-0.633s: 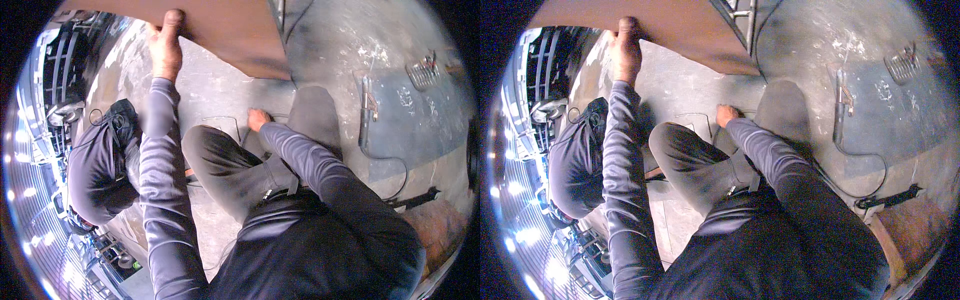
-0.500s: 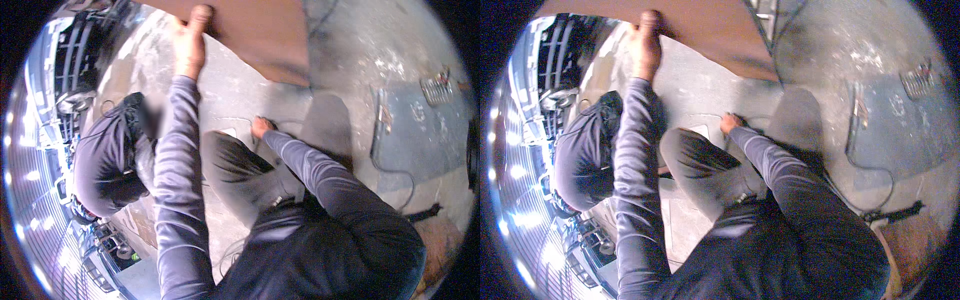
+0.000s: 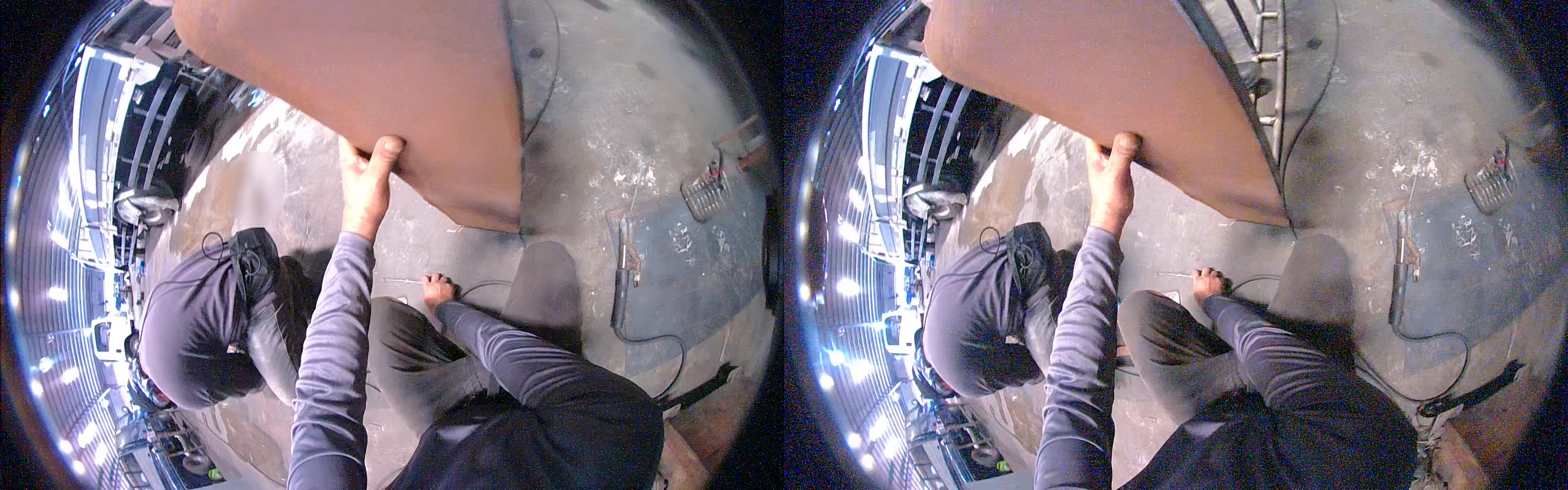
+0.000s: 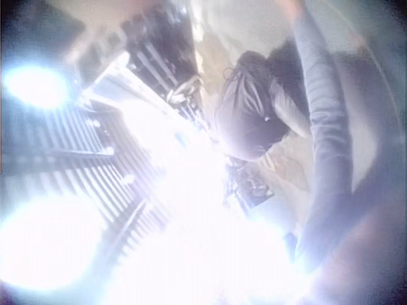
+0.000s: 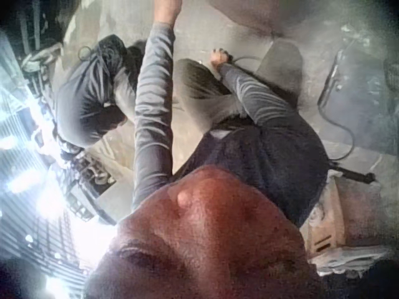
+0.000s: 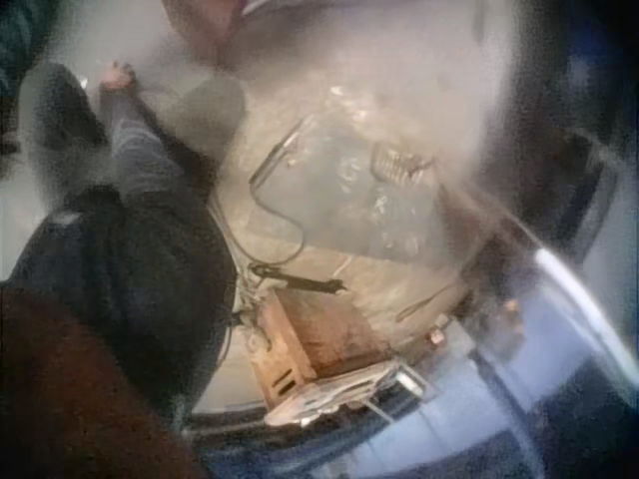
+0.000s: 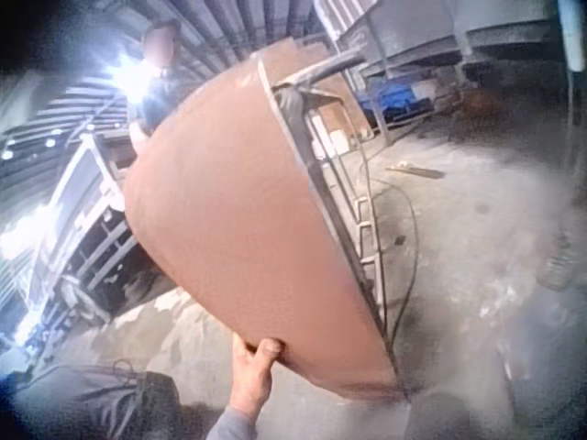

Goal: The person positions a large metal sheet against a metal frame and welds it in place using a welding torch. They reposition the sheet and continue welding along the edges to secure it to the frame.

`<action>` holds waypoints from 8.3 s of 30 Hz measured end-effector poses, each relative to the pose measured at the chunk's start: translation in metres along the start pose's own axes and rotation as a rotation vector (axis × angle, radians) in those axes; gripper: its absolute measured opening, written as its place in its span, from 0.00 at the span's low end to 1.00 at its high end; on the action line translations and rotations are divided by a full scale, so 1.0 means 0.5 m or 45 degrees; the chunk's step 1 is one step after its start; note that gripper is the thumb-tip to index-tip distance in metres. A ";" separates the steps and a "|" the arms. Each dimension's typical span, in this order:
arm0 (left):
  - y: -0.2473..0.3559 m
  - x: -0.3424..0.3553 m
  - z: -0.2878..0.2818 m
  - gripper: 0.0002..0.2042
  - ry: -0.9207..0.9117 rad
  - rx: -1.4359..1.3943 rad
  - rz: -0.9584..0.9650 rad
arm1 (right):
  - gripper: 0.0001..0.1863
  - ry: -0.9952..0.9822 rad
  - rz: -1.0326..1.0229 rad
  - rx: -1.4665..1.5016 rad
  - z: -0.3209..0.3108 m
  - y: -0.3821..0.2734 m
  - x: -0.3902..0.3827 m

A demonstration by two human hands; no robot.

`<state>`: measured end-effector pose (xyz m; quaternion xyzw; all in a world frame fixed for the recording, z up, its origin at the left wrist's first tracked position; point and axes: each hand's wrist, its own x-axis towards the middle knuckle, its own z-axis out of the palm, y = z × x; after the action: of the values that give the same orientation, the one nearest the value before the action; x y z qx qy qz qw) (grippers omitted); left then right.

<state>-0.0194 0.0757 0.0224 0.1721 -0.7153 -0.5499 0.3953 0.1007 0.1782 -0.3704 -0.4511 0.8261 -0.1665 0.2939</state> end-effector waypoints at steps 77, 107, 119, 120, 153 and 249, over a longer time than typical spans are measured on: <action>-0.012 0.000 -0.010 0.16 -0.158 -0.303 -0.116 | 0.18 -0.070 0.167 0.398 -0.365 0.587 0.072; 0.006 0.003 0.005 0.47 -0.003 0.132 -0.031 | 0.35 0.932 0.650 0.514 -0.597 0.919 -0.494; -0.003 0.012 0.005 0.39 -0.040 0.078 0.072 | 0.43 0.923 -0.094 0.919 -0.818 0.592 -0.723; 0.001 0.008 -0.001 0.40 -0.027 0.123 0.022 | 0.42 0.821 -0.017 1.232 -0.855 0.502 -0.756; -0.034 0.012 -0.018 0.39 0.042 0.044 -0.045 | 0.35 0.339 0.186 0.895 -0.775 0.512 -0.005; -0.030 0.006 -0.009 0.28 0.011 -0.021 0.036 | 0.23 0.325 0.093 1.599 -0.814 0.196 -0.821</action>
<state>-0.0207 0.0654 0.0101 0.1611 -0.7115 -0.5494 0.4075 -0.0487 0.5812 0.0284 -0.1411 0.6146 -0.6608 0.4071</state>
